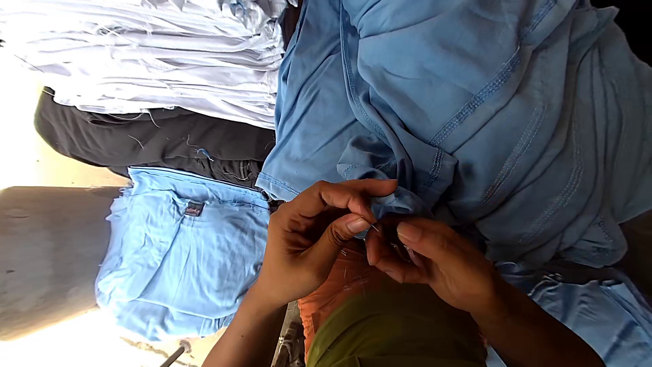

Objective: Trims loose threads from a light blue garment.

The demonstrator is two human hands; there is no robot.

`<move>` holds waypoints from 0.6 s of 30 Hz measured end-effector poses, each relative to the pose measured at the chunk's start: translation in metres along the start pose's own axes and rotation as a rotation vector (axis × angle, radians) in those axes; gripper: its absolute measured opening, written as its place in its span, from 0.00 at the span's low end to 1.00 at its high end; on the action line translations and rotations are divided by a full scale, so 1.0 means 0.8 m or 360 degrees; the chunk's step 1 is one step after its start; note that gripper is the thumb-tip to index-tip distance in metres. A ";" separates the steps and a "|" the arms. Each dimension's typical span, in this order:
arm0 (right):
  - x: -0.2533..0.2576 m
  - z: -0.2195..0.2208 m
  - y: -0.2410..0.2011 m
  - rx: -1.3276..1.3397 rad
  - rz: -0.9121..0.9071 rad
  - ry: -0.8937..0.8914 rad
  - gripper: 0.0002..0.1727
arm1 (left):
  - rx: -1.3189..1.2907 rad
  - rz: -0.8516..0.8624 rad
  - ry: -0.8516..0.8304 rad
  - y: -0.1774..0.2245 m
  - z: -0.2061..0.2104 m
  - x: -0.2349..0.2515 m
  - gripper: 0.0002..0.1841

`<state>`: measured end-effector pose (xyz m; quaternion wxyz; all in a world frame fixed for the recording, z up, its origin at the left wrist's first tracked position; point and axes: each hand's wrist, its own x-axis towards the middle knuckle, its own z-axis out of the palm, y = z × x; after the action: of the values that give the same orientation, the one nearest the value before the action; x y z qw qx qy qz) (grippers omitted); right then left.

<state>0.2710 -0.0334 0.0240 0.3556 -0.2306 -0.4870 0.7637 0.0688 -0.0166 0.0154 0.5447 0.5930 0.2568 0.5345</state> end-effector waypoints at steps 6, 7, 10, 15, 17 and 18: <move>0.007 -0.005 0.000 0.0235 0.0081 0.0027 0.19 | 0.0126 0.0050 -0.0104 0.003 -0.004 0.003 0.03; 0.008 -0.006 -0.001 0.0258 0.0075 0.0034 0.19 | 0.0134 0.0054 -0.0111 0.003 -0.005 0.003 0.03; 0.008 -0.007 -0.001 0.0289 0.0068 0.0059 0.18 | 0.0151 0.0061 -0.0128 0.003 -0.006 0.003 0.03; 0.005 -0.008 0.004 0.0182 0.0039 0.0077 0.19 | 0.0106 0.0050 -0.0124 0.001 -0.006 0.005 0.04; 0.006 -0.007 0.006 0.0123 0.0035 0.0073 0.19 | 0.0110 0.0051 -0.0126 0.000 -0.005 0.006 0.03; 0.006 -0.006 0.007 0.0127 0.0037 0.0090 0.19 | 0.0115 0.0052 -0.0135 0.000 -0.005 0.006 0.03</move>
<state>0.2693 -0.0285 0.0173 0.3691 -0.2432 -0.4431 0.7799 0.0671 -0.0105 0.0164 0.5246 0.6385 0.2430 0.5080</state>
